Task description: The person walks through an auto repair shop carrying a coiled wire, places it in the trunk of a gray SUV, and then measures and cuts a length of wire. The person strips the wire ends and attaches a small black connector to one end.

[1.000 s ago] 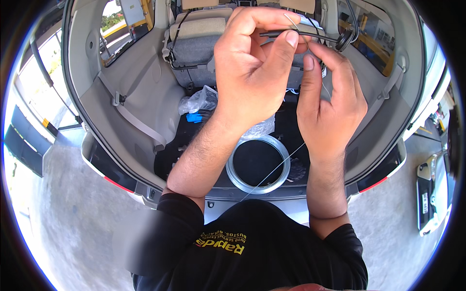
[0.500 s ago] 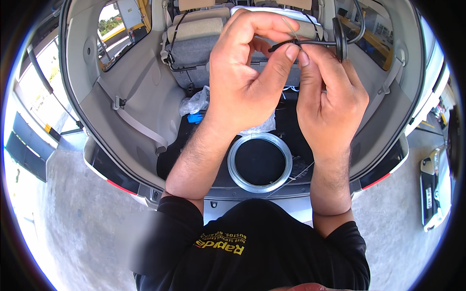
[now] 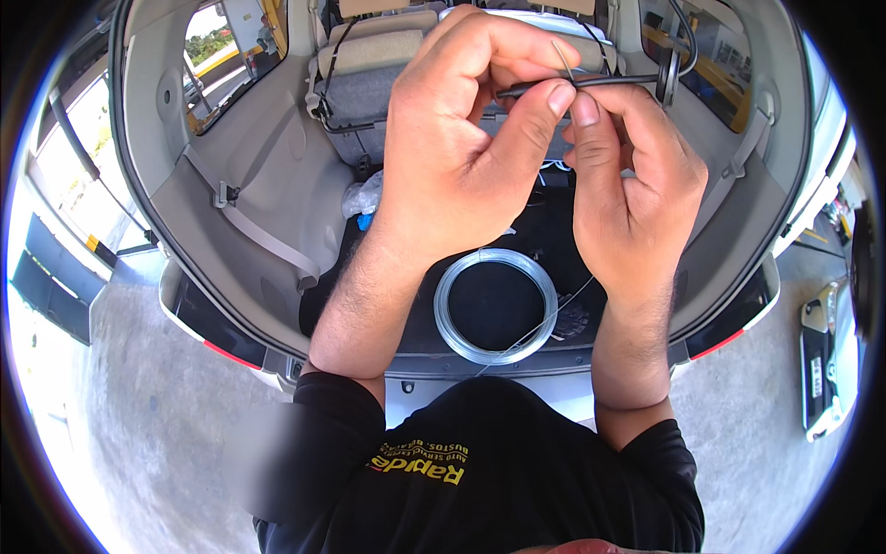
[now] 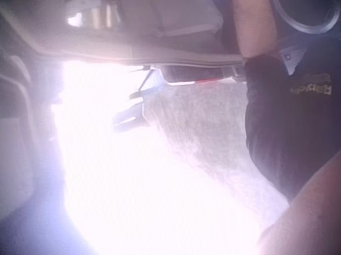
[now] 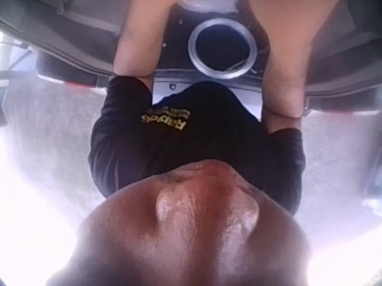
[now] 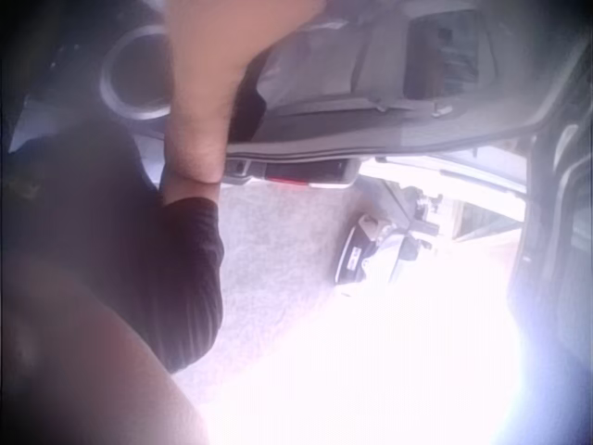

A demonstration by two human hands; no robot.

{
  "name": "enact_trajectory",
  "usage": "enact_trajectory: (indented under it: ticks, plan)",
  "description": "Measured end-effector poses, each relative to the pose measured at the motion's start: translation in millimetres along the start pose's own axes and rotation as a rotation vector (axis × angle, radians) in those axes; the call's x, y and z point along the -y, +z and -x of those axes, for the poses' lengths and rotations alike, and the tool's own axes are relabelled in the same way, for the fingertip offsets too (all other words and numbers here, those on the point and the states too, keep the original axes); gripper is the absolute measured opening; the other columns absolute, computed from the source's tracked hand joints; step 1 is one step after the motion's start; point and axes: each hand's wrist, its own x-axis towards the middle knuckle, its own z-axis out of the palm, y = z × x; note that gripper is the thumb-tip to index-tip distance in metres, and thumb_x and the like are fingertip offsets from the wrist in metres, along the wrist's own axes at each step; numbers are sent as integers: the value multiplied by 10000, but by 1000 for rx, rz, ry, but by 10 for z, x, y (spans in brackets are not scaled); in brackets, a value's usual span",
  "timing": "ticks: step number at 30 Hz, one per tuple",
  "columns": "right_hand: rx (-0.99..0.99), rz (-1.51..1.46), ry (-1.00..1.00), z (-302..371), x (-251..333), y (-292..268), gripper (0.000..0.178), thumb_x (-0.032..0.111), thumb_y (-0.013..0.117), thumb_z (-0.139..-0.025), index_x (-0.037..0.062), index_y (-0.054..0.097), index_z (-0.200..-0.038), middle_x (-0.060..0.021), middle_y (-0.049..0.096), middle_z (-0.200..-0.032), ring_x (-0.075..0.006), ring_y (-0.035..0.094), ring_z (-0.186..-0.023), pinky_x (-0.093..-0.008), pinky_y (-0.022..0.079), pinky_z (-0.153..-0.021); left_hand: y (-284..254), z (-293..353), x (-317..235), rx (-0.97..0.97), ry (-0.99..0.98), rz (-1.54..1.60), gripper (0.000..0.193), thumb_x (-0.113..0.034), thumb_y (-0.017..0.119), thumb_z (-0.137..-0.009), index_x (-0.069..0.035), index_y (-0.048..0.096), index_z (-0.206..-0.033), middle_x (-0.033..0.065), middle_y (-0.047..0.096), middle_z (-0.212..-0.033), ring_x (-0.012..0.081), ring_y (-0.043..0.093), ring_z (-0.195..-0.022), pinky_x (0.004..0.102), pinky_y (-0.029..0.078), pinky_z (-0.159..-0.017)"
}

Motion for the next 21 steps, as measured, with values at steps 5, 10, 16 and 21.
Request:
enact_trajectory:
  ticks: [5,10,16,21]
  plan:
    - [-3,13,-2,-10,-15,15,26,20,681,-961,27,705,-954,-108,690,-764,-239,656,-624,-316,505,-565,2,4,37,-13,95,-82,213,61,686,-970,39,630,-1174,73,670,-1079,109,658,-953,248,533,-828]
    - [68,25,140,-24,76,-43,109,95,667,-1027,4,725,-1009,-5,663,-721,-38,593,-591,-200,464,-517,58,-17,66,-53,227,-393,205,72,700,-948,32,646,-1142,79,634,-1082,125,668,-959,260,543,-839]
    - [107,-34,250,-13,121,-116,123,98,657,-1038,9,733,-1076,-2,656,-753,-28,555,-571,-188,411,-491,153,-46,46,-131,294,-465,217,72,701,-856,-21,674,-1051,93,623,-941,177,692,-759,281,591,-604]
    - [81,-147,370,-35,294,-59,86,51,650,-1013,-9,709,-997,6,618,-711,-29,529,-608,-208,422,-528,149,-6,57,-176,347,-502,220,76,698,-839,-35,664,-1027,94,609,-910,213,659,-755,318,550,-602]
